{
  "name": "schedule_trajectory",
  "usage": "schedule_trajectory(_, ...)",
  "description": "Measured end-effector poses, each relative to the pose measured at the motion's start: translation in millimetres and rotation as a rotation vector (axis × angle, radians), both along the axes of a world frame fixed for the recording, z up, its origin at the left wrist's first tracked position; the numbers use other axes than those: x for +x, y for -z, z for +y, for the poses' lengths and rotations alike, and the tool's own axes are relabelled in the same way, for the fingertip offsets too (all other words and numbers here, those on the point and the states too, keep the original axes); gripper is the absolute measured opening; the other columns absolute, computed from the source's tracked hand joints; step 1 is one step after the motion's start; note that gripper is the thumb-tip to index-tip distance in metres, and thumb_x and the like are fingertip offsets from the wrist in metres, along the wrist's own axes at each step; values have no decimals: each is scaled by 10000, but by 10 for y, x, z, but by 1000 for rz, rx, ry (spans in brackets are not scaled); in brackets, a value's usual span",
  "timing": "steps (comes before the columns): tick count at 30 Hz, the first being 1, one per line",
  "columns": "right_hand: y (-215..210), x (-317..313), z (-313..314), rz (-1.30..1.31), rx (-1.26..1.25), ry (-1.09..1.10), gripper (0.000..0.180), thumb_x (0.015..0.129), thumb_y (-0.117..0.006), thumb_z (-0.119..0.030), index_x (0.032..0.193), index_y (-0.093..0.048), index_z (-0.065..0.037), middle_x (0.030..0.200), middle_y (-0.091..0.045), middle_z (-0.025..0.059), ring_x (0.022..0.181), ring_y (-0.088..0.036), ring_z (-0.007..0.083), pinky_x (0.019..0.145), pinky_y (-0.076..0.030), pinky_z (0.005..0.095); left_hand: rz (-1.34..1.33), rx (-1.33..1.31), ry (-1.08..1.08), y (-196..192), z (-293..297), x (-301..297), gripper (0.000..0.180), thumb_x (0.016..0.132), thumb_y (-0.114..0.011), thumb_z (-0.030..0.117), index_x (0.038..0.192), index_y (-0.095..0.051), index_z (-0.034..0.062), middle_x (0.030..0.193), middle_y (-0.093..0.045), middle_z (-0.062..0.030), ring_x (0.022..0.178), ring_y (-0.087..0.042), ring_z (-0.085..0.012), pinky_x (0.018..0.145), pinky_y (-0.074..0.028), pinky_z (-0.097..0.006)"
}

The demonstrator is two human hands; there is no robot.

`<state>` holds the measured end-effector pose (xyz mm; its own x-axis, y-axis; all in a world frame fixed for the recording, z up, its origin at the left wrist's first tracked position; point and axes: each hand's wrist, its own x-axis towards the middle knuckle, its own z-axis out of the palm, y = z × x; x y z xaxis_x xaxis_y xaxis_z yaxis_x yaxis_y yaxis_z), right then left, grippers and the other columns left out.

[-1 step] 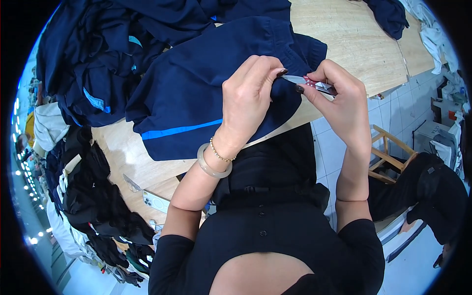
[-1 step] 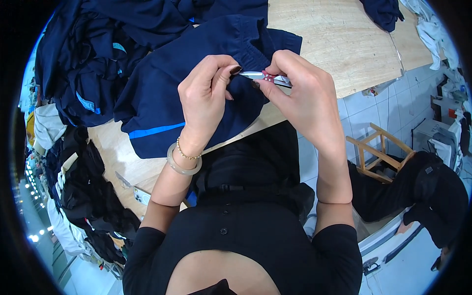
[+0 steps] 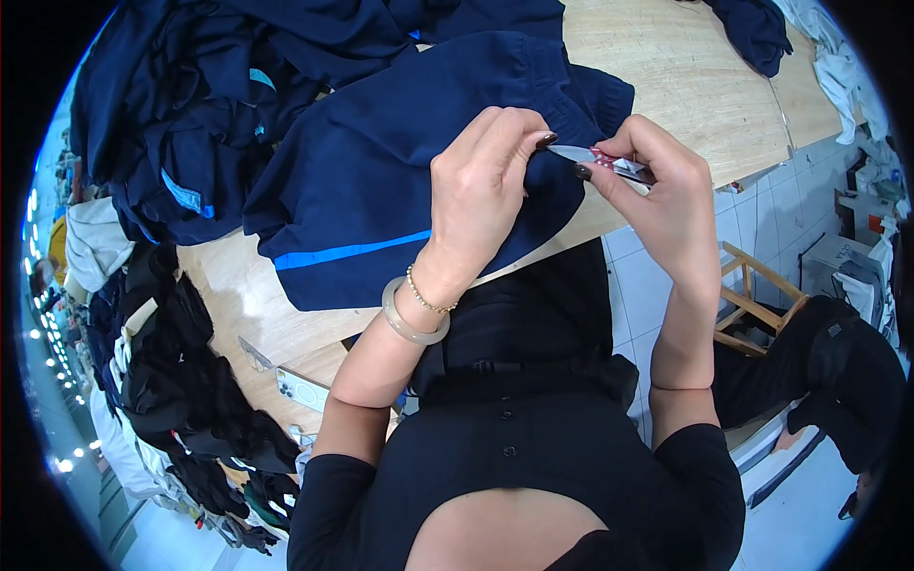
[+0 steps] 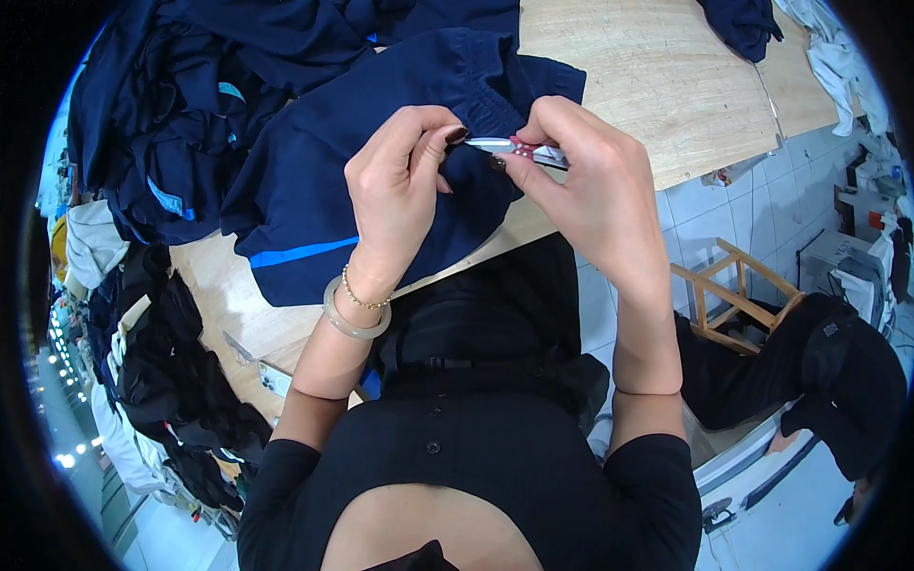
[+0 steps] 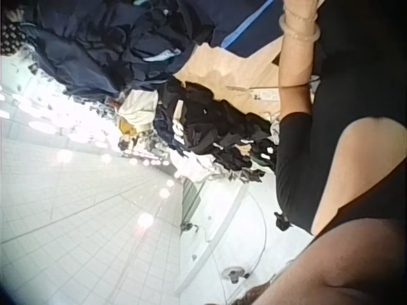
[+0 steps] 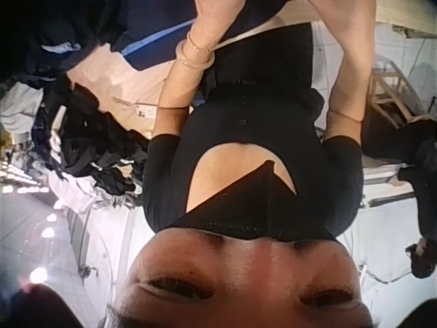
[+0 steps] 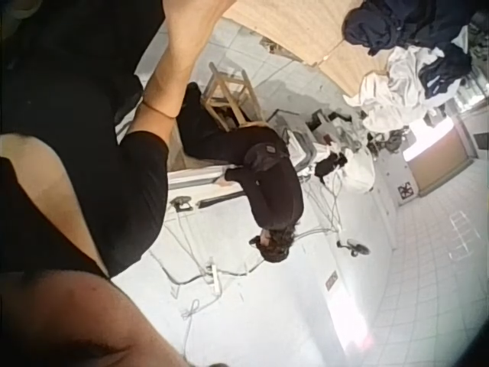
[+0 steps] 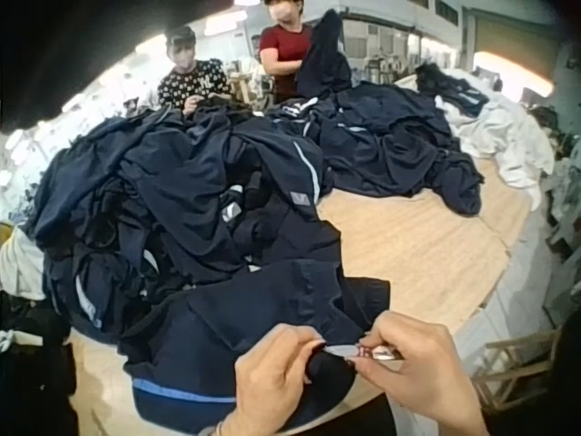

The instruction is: The recorder uses small thread snips to trim excess threads from blue garments in a factory setting.

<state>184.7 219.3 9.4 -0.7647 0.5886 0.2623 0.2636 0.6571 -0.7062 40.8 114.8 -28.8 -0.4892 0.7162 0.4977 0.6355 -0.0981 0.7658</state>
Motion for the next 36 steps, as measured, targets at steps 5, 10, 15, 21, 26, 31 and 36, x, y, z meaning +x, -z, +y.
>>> schedule_trajectory(5, -6, 13, 28, 39, -5, 20, 170, 740, -746, -24, 782, -582, -13, 719, -635, 74, 668, -646, 163, 577, -488, 255, 5, 3, -4, 0, 2, -7, 22, 865, -638, -17, 880, -653, -14, 744, -628, -45, 518, -537, -52, 434, -416, -174)
schedule_trajectory(10, 13, -1, 22, 48, -4, -11, 175, 734, -750, -23, 771, -579, -13, 715, -631, 72, 650, -635, 159, 560, -478, 255, 2, -6, -9, -5, 8, 2, 22, 862, -640, -20, 879, -652, -14, 747, -629, -45, 512, -535, -52, 433, -415, -173)
schedule_trajectory(15, 5, -7, 15, 21, 14, -6, 182, 736, -750, -37, 763, -572, -18, 710, -623, 70, 623, -615, 165, 528, -454, 261, -24, -6, -12, -15, 7, 11, 52, 811, -657, -21, 839, -619, 1, 747, -607, -79, 605, -598, -205, 526, -480, -271)
schedule_trajectory(21, 1, -14, 3, -11, 64, -12, 182, 743, -744, -47, 761, -565, -20, 704, -614, 67, 612, -606, 174, 508, -436, 262, -8, -11, -8, -10, 0, 17, 53, 812, -654, -24, 840, -617, 1, 749, -607, -82, 605, -600, -203, 527, -482, -270)
schedule_trajectory(26, -20, 13, 13, -44, 60, -30, 170, 753, -737, -44, 778, -570, -20, 719, -625, 61, 608, -597, 157, 529, -443, 260, -84, -47, -10, -3, -28, 26, 45, 827, -628, -38, 840, -610, 1, 768, -601, -89, 609, -600, -206, 524, -485, -273)
schedule_trajectory(31, 160, 162, 209, 245, -267, 186, 123, 881, -621, -79, 988, -617, -19, 821, -619, 25, 753, -530, 82, 699, -431, 214, -66, -76, 75, 74, -166, 130, 116, 867, -509, -116, 832, -557, -17, 1107, -540, -137, 797, -607, -185, 616, -542, -265)
schedule_trajectory(36, 416, 28, 250, 247, -326, 318, 220, 939, -591, -205, 1018, -605, 0, 777, -549, 15, 697, -460, 81, 648, -406, 225, 166, -408, 424, 141, -529, 490, 368, 742, -745, 192, 1062, -587, 100, 1460, -349, -169, 1390, -242, -429, 1071, -298, -506)
